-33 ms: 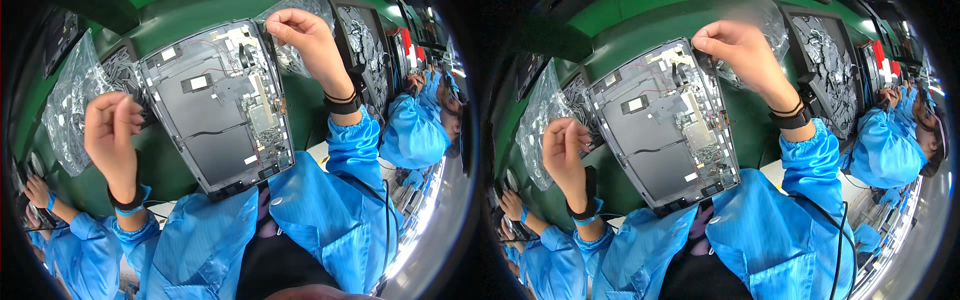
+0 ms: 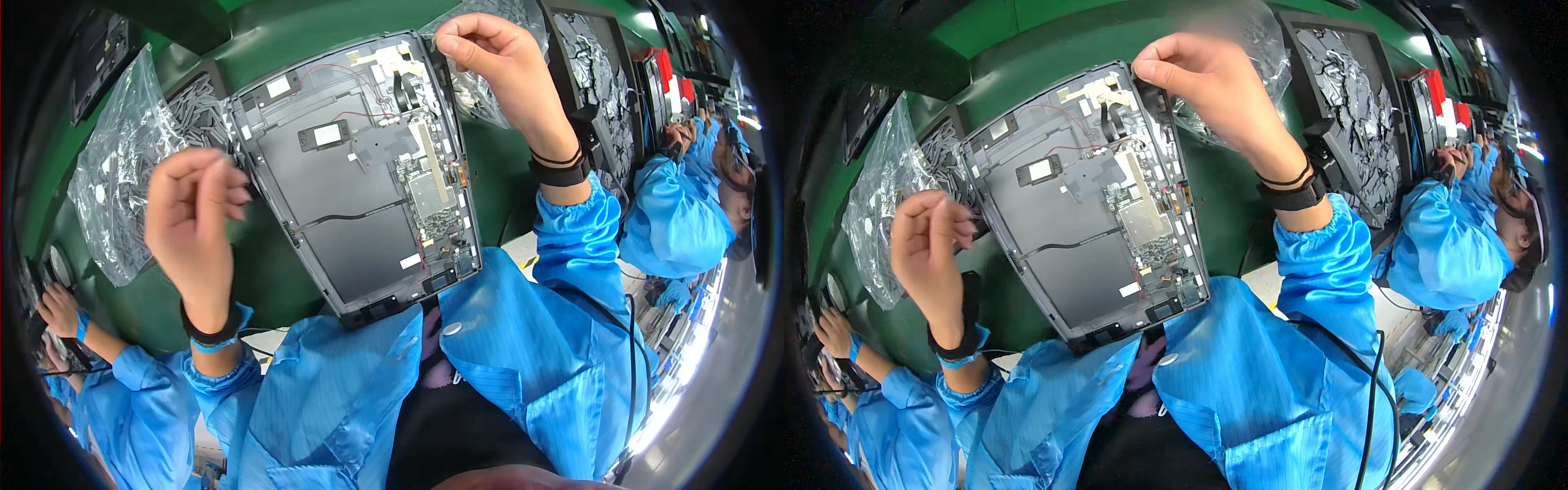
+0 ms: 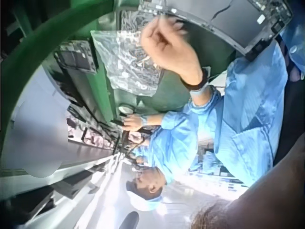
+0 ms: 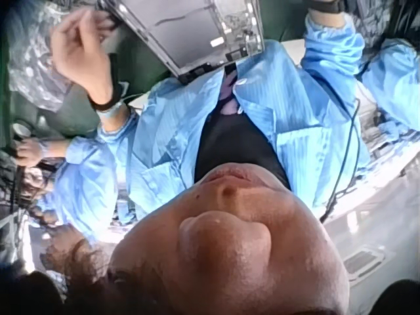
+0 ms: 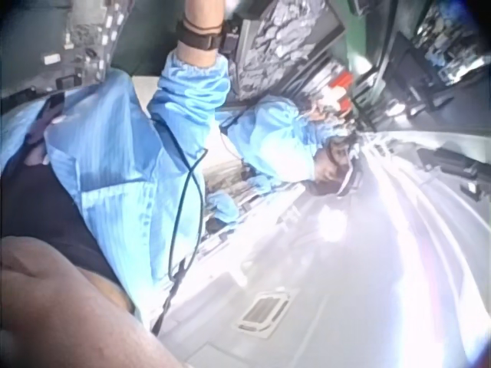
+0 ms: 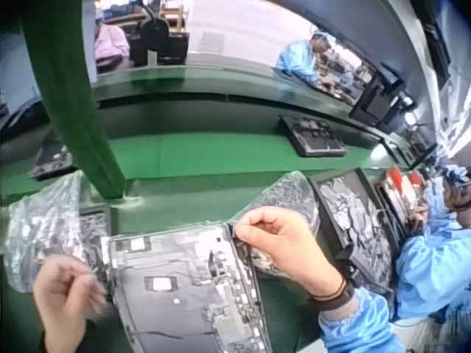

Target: The recorder is seen assembling electronic tablets or similar handheld devices on an industrial assembly line, connecting internal components and managing cables.

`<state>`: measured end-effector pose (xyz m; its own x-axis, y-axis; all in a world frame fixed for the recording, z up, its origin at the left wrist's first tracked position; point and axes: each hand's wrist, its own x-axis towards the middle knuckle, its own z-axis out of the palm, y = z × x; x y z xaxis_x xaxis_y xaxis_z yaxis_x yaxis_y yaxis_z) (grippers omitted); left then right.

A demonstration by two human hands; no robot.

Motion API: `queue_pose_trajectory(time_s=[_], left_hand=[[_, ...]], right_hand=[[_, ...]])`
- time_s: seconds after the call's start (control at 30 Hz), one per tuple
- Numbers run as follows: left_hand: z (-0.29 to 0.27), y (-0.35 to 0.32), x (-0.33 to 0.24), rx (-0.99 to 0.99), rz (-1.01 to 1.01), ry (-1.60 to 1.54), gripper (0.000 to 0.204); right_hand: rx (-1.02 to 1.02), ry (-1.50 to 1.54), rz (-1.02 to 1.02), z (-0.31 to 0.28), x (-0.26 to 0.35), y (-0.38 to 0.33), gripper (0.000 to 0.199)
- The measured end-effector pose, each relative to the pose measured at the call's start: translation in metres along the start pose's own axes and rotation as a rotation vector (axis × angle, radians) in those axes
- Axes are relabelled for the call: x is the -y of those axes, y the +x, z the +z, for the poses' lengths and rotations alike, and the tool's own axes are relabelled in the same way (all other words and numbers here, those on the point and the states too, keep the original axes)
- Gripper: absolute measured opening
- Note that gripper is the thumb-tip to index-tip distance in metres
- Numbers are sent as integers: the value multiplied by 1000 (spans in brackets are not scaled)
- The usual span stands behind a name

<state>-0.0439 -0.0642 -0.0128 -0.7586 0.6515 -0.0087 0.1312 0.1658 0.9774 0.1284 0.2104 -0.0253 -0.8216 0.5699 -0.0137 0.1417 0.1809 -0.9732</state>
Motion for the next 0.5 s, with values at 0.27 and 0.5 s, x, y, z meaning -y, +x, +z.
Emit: queue_pose_trajectory(time_s=[0.27,0.5], left_hand=[[40,-13,-7,315,-90,-277,25],[45,-12,-3,352,-32,-214,24]], right_hand=[[-18,-464,-190,7,3,14,17],[5,-415,7,14,17,11,26]])
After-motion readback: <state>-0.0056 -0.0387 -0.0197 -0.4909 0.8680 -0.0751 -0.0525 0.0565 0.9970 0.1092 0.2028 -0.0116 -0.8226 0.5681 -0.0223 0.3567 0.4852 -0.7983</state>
